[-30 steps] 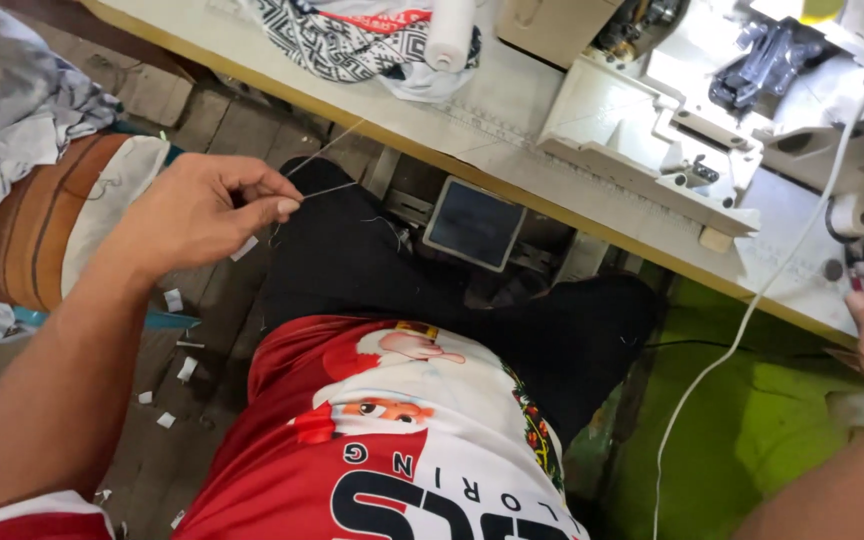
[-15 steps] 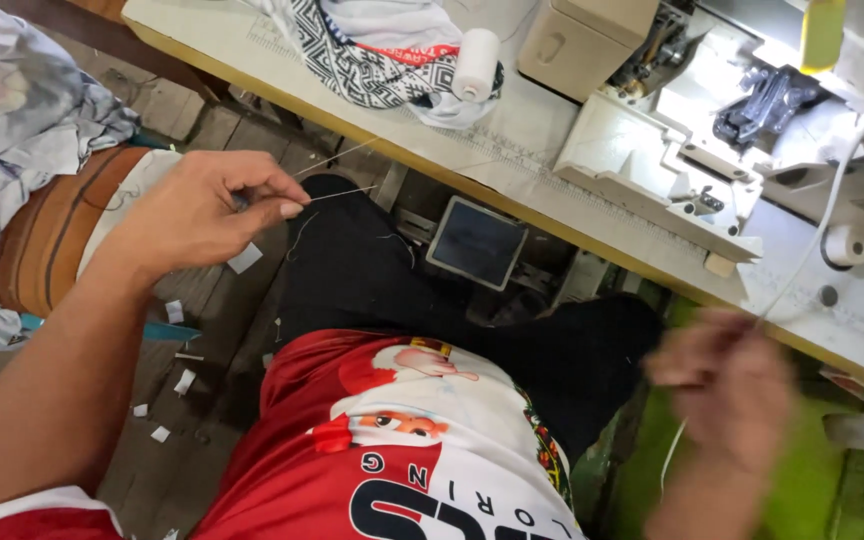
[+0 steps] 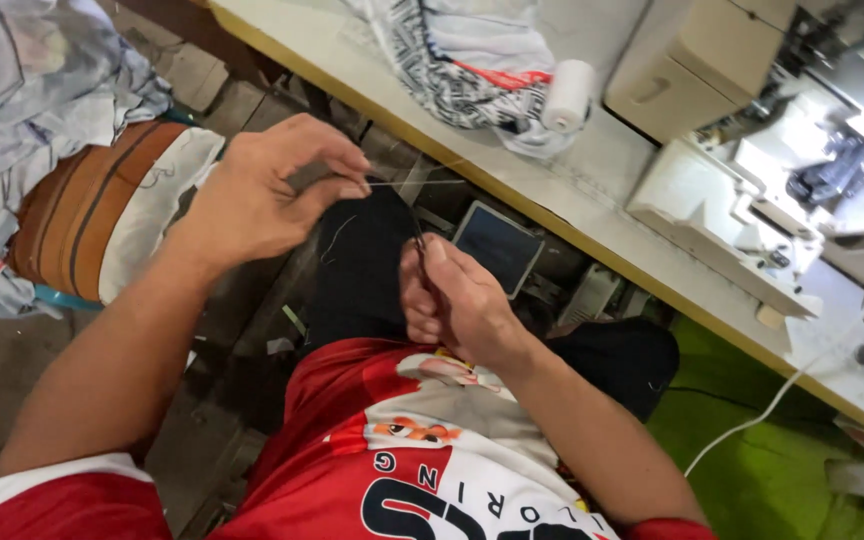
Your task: Threading an industrial overlock sewing machine using tweezers and thread snips.
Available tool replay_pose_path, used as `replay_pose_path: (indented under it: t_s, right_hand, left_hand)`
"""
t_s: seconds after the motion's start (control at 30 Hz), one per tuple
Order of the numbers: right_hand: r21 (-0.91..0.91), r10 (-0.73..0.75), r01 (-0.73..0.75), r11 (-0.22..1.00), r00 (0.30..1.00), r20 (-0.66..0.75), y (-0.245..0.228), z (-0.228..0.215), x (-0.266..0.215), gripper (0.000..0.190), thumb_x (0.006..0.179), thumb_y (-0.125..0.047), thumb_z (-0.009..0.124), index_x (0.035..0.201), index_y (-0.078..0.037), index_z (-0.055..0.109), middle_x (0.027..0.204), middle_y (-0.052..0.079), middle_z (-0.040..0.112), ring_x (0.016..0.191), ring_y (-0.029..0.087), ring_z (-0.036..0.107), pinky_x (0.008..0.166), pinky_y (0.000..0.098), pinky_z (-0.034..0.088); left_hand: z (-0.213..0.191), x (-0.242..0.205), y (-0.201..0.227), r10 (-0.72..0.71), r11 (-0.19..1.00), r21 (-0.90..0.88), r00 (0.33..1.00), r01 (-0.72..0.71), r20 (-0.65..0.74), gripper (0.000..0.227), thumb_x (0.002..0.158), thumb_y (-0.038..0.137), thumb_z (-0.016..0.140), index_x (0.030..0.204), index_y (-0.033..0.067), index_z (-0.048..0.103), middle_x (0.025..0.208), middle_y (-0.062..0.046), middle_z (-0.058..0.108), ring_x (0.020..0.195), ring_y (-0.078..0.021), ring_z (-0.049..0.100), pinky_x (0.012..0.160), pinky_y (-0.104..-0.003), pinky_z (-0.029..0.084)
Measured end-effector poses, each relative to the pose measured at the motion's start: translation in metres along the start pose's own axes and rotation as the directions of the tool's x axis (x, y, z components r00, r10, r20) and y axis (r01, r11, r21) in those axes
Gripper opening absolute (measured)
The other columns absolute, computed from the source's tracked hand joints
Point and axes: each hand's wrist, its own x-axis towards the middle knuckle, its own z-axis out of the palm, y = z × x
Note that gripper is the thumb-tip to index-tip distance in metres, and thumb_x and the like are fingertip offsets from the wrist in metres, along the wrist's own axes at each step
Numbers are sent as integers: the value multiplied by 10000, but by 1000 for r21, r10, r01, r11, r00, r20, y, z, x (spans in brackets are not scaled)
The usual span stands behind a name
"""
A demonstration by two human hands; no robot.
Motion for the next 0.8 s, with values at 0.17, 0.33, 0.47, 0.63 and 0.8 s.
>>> replay_pose_path:
  t_s: [0.17, 0.33, 0.47, 0.63, 0.8]
  right_hand:
    - [39, 3, 0, 999, 998, -56, 8, 28, 20, 360, 1084, -381, 415, 1035, -40, 521, 611, 53, 346, 435, 155, 418, 364, 267, 424]
    - [12, 13, -13, 1000, 999, -47, 6, 38, 26, 348, 1080, -387, 421, 1024, -56, 510, 610, 49, 335, 437, 155, 408, 368, 273, 421]
    - [-5, 12, -12, 1000, 1000, -24, 11, 37, 32, 337, 1077, -401, 427, 1044, -73, 493, 612, 41, 337, 442, 144, 408, 379, 271, 427]
    - [-11, -12, 12, 1000, 1000, -12, 12, 39, 35, 329, 1085, -400, 404, 1044, -84, 484, 615, 24, 330, 446, 133, 404, 381, 263, 419]
    - [17, -67, 67, 998, 997, -27, 11, 39, 36, 313, 1087, -383, 400, 991, -100, 491, 576, 19, 338, 413, 124, 401, 352, 255, 410]
  left_hand:
    - [-6, -2, -4, 108, 994, 6, 992, -108, -58, 171, 894, -16, 824, 1019, 57, 734, 878, -75, 698, 873, -299, 743, 830, -403, 587]
    - [-11, -4, -4, 92, 994, -64, 995, -93, -26, 164, 924, -42, 759, 1030, 63, 692, 837, -108, 654, 857, -380, 741, 761, -467, 594]
    - [-17, -5, -3, 85, 991, -101, 996, -84, 6, 158, 931, -74, 721, 1015, 37, 647, 804, -137, 620, 827, -420, 724, 712, -511, 586]
    - [-16, -7, -3, 80, 993, -87, 997, -80, -3, 185, 896, -80, 743, 975, 56, 646, 796, -132, 637, 790, -393, 730, 664, -477, 589]
    - [-13, -2, -1, 73, 992, -101, 997, -72, 5, 195, 880, -86, 746, 943, 75, 658, 781, -114, 641, 753, -349, 737, 642, -423, 590]
